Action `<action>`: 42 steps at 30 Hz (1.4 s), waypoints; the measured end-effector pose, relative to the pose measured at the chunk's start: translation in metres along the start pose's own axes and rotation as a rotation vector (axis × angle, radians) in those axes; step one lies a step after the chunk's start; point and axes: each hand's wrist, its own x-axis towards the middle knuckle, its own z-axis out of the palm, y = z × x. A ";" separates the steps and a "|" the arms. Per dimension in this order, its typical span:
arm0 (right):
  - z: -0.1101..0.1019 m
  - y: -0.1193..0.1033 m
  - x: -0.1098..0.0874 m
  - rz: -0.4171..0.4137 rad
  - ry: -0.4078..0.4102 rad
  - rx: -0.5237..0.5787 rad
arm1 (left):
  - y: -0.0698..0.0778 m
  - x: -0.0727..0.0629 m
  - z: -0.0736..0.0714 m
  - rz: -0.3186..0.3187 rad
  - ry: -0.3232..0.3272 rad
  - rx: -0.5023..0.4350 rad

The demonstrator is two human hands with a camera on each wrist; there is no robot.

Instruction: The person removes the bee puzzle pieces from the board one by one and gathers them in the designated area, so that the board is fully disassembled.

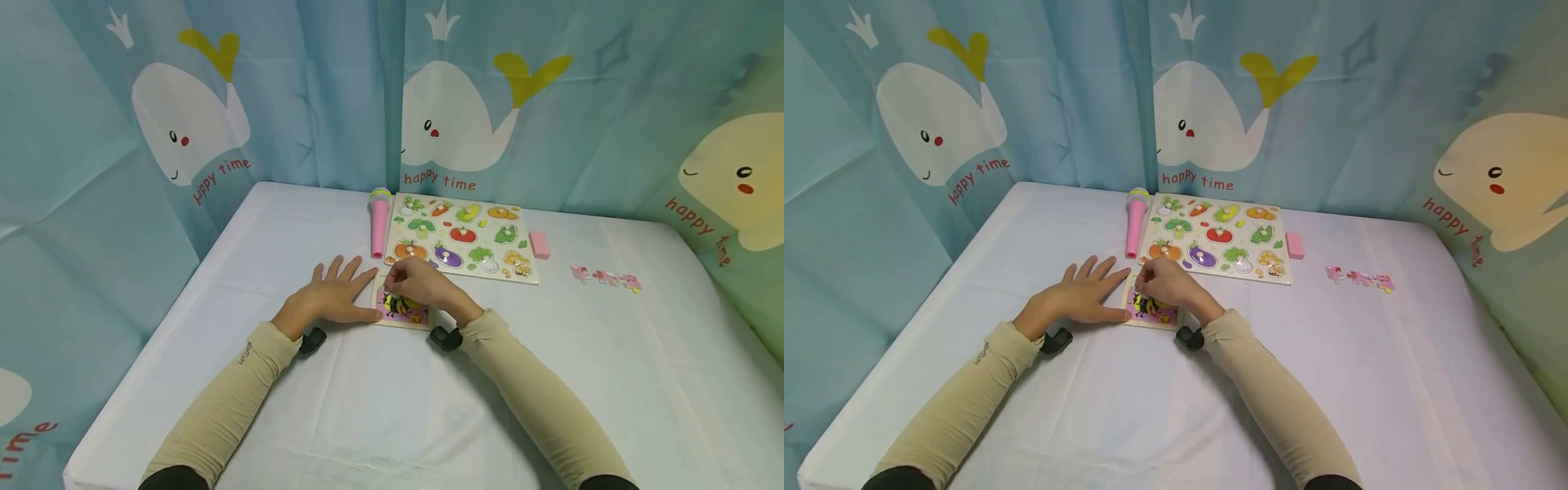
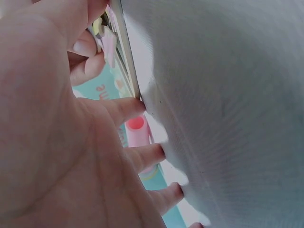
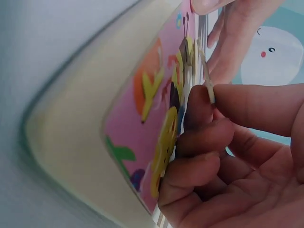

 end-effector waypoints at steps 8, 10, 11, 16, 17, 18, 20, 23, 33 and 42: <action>-0.005 0.005 -0.003 0.013 0.018 0.095 | 0.002 -0.004 -0.003 0.018 0.003 0.012; -0.006 0.007 -0.004 -0.002 0.025 0.104 | 0.001 -0.004 -0.003 0.016 -0.004 0.023; -0.007 0.007 -0.005 -0.010 0.030 0.112 | 0.002 -0.004 -0.004 0.014 -0.009 0.030; -0.012 0.008 -0.011 -0.031 0.058 0.146 | 0.004 -0.006 -0.004 0.008 -0.018 0.041; -0.013 0.009 -0.012 -0.032 0.063 0.153 | 0.004 -0.006 -0.004 0.008 -0.015 0.042; -0.014 0.009 -0.013 -0.028 0.068 0.165 | 0.004 -0.006 -0.004 0.008 -0.015 0.041; -0.016 0.009 -0.016 -0.025 0.076 0.176 | 0.004 -0.006 -0.004 0.006 -0.016 0.039; -0.019 0.010 -0.019 -0.020 0.092 0.180 | 0.004 -0.006 -0.004 0.003 -0.019 0.037; -0.036 0.010 -0.036 -0.023 0.117 0.185 | 0.007 -0.009 -0.006 -0.005 -0.015 0.029; -0.056 0.019 -0.055 -0.007 0.161 0.173 | 0.008 -0.008 -0.004 -0.006 -0.015 0.033</action>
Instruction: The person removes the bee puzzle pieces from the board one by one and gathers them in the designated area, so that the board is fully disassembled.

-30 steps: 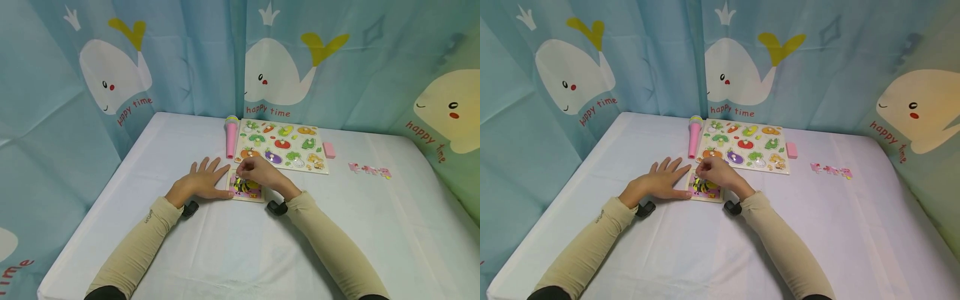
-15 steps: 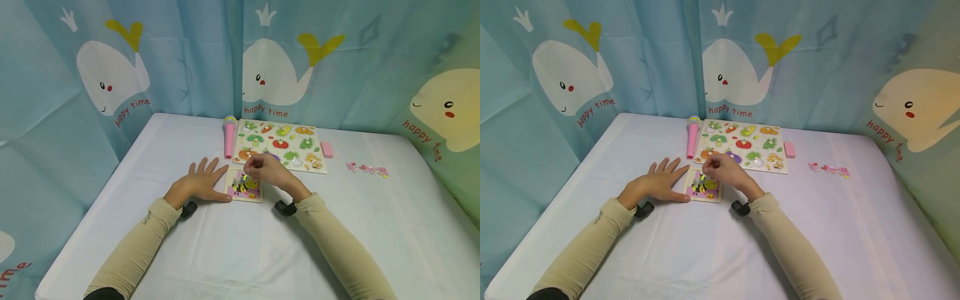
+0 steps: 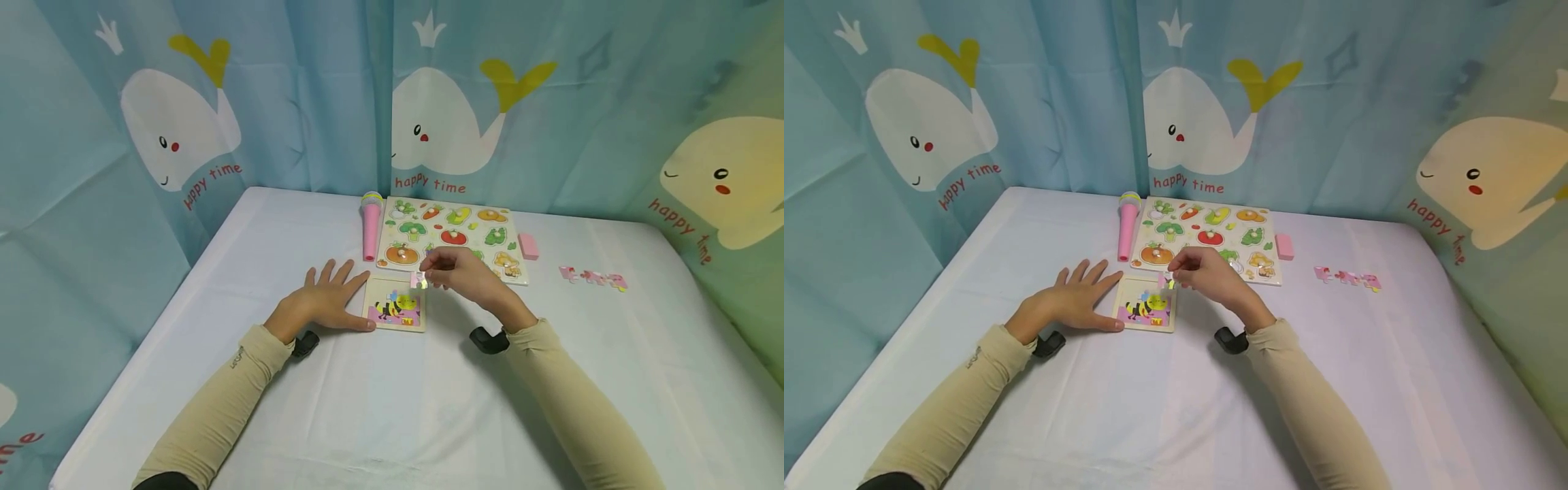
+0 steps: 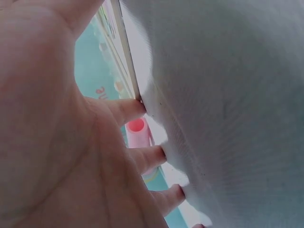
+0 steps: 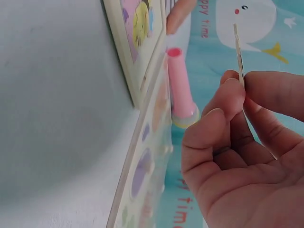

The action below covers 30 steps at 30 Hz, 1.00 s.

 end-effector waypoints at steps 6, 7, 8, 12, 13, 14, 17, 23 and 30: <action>-0.013 0.006 -0.009 0.012 0.041 -0.012 | 0.000 0.000 0.000 0.005 0.004 -0.007; -0.015 0.007 -0.010 0.012 0.047 -0.014 | 0.000 -0.001 0.000 0.006 0.003 -0.007; -0.017 0.007 -0.011 0.012 0.052 -0.015 | 0.000 -0.001 0.000 0.006 0.002 -0.007; -0.025 0.009 -0.017 0.019 0.075 -0.021 | 0.000 -0.001 0.000 0.006 0.000 -0.009; -0.027 0.010 -0.018 0.022 0.080 -0.019 | 0.000 -0.001 0.000 0.005 0.001 -0.010; -0.030 0.009 -0.020 0.028 0.087 -0.017 | 0.000 -0.001 0.000 0.005 0.001 -0.011; -0.037 0.009 -0.025 0.044 0.109 -0.002 | 0.001 -0.001 -0.001 0.003 -0.002 -0.014; -0.055 0.008 -0.036 0.040 0.158 0.022 | 0.002 -0.002 -0.002 0.001 -0.007 -0.011; -0.076 0.014 -0.046 0.035 0.213 0.026 | 0.001 -0.002 -0.002 0.006 -0.010 -0.011</action>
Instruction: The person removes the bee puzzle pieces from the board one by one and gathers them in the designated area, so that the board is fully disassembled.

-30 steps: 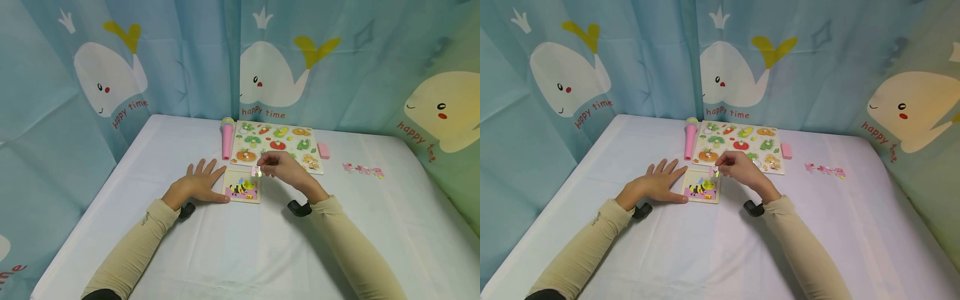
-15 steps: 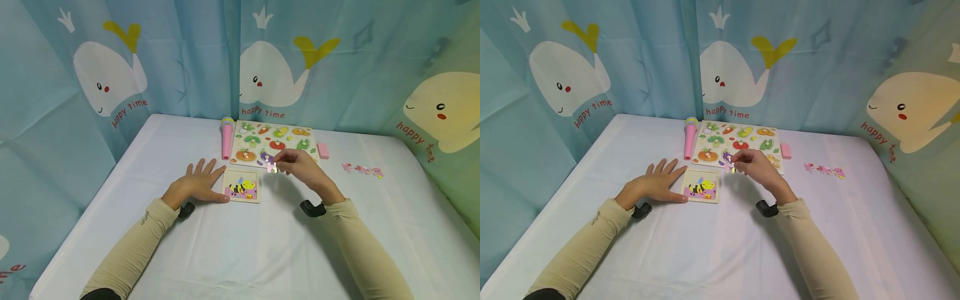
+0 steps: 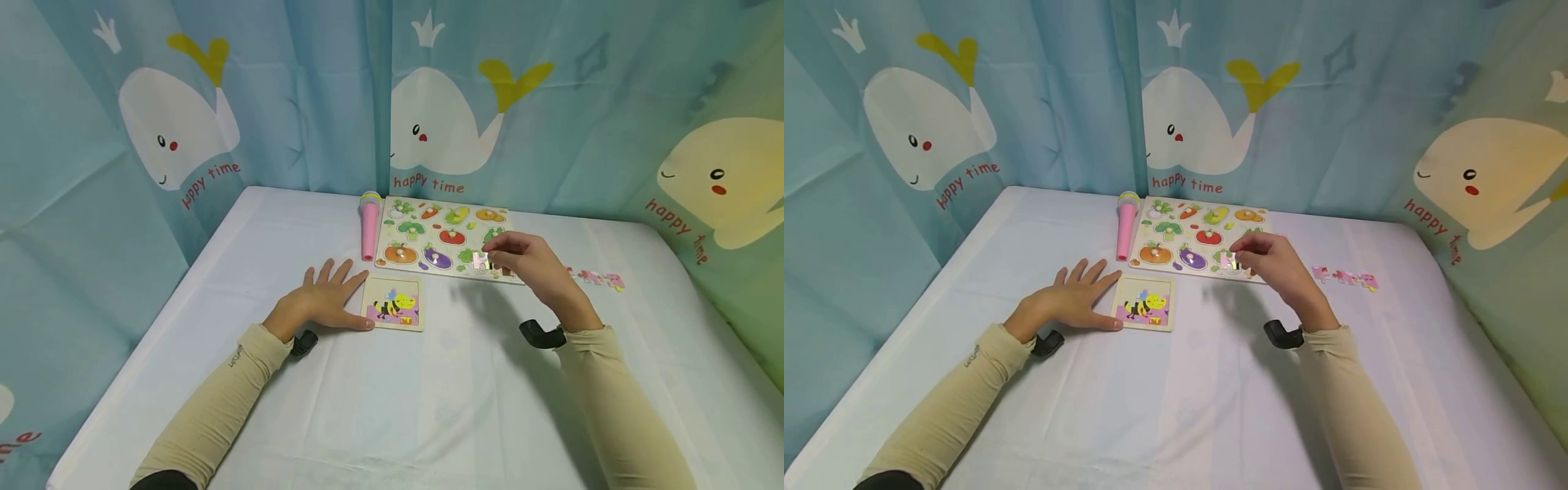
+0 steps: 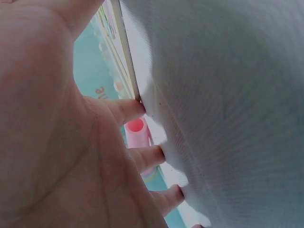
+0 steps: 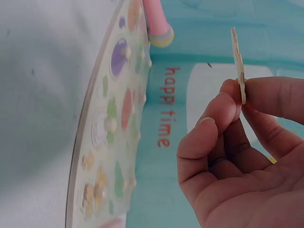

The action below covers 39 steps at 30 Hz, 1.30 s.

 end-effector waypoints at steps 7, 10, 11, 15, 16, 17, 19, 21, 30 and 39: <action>-0.015 0.008 -0.004 -0.017 0.032 0.028 | -0.001 0.002 0.001 0.000 0.006 -0.012; -0.021 0.012 -0.004 -0.021 0.042 0.036 | -0.002 0.003 0.001 0.002 0.007 -0.017; -0.023 0.013 -0.004 -0.020 0.046 0.032 | -0.003 0.003 0.002 0.005 0.009 -0.018; -0.030 0.019 -0.005 -0.005 0.065 -0.004 | -0.003 0.004 0.003 0.009 0.008 -0.023; -0.032 0.020 -0.005 0.001 0.068 -0.016 | -0.003 0.003 0.003 0.009 0.007 -0.022; -0.033 0.022 -0.006 0.008 0.070 -0.028 | -0.003 0.003 0.003 0.008 0.005 -0.019; -0.037 0.025 -0.007 0.026 0.079 -0.051 | -0.003 0.003 0.003 0.007 0.003 -0.012; -0.041 0.030 -0.008 0.042 0.092 -0.062 | -0.003 0.003 0.003 0.009 0.000 -0.007; -0.060 0.041 -0.015 0.116 0.125 -0.123 | -0.003 0.003 0.002 0.004 0.003 -0.001; -0.073 0.051 -0.023 0.157 0.142 -0.160 | -0.003 0.003 0.002 0.002 0.007 0.000</action>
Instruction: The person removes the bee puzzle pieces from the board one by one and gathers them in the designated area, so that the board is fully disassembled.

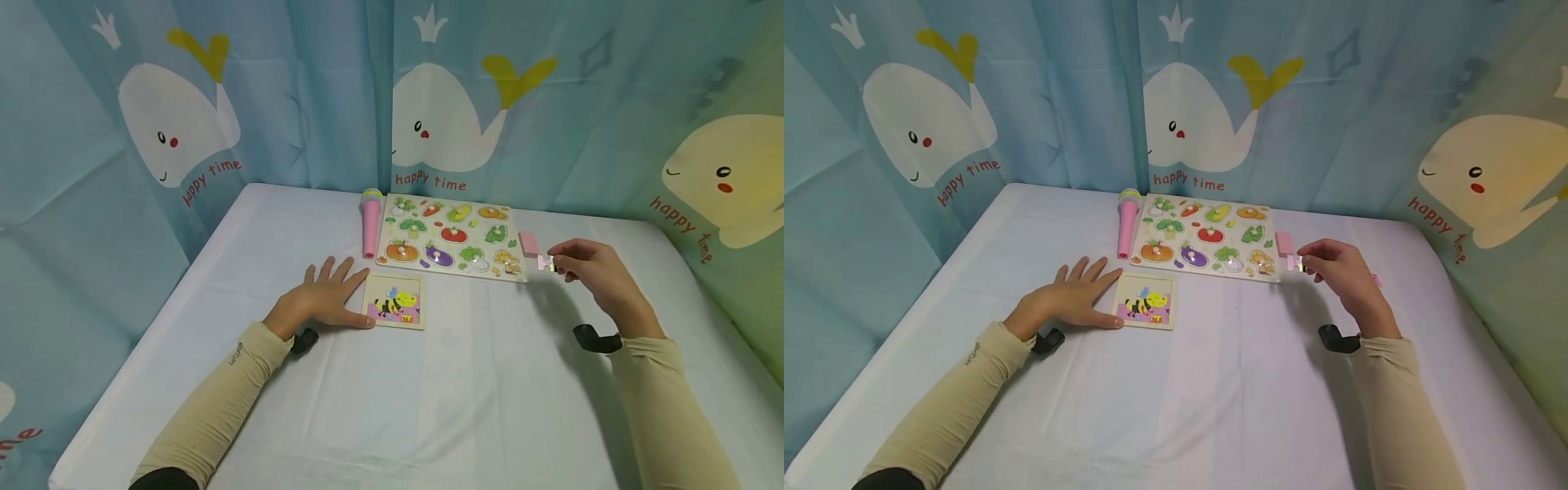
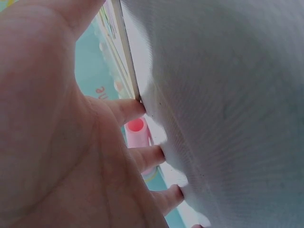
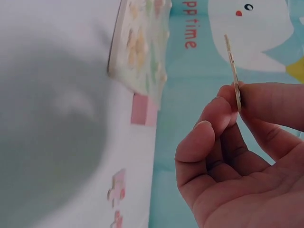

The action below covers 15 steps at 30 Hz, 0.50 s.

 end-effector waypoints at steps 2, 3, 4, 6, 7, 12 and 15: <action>-0.004 0.004 -0.001 0.002 0.004 0.008 | 0.000 0.000 0.000 -0.001 -0.002 -0.001; -0.007 0.006 -0.001 0.003 0.007 0.012 | 0.000 0.000 0.000 -0.001 -0.003 -0.002; -0.009 0.009 -0.001 0.004 0.009 0.018 | 0.000 -0.001 0.000 -0.002 -0.004 -0.003; -0.015 0.013 -0.002 0.006 0.021 0.033 | 0.000 -0.001 0.000 -0.002 -0.008 -0.006; -0.018 0.015 -0.002 0.007 0.026 0.038 | 0.000 -0.001 0.000 -0.003 -0.007 -0.007; -0.028 0.022 -0.003 0.021 0.057 0.067 | -0.001 0.000 0.000 -0.002 -0.006 -0.010; -0.030 0.026 -0.005 0.033 0.062 0.061 | -0.001 0.000 0.000 -0.002 -0.005 -0.009</action>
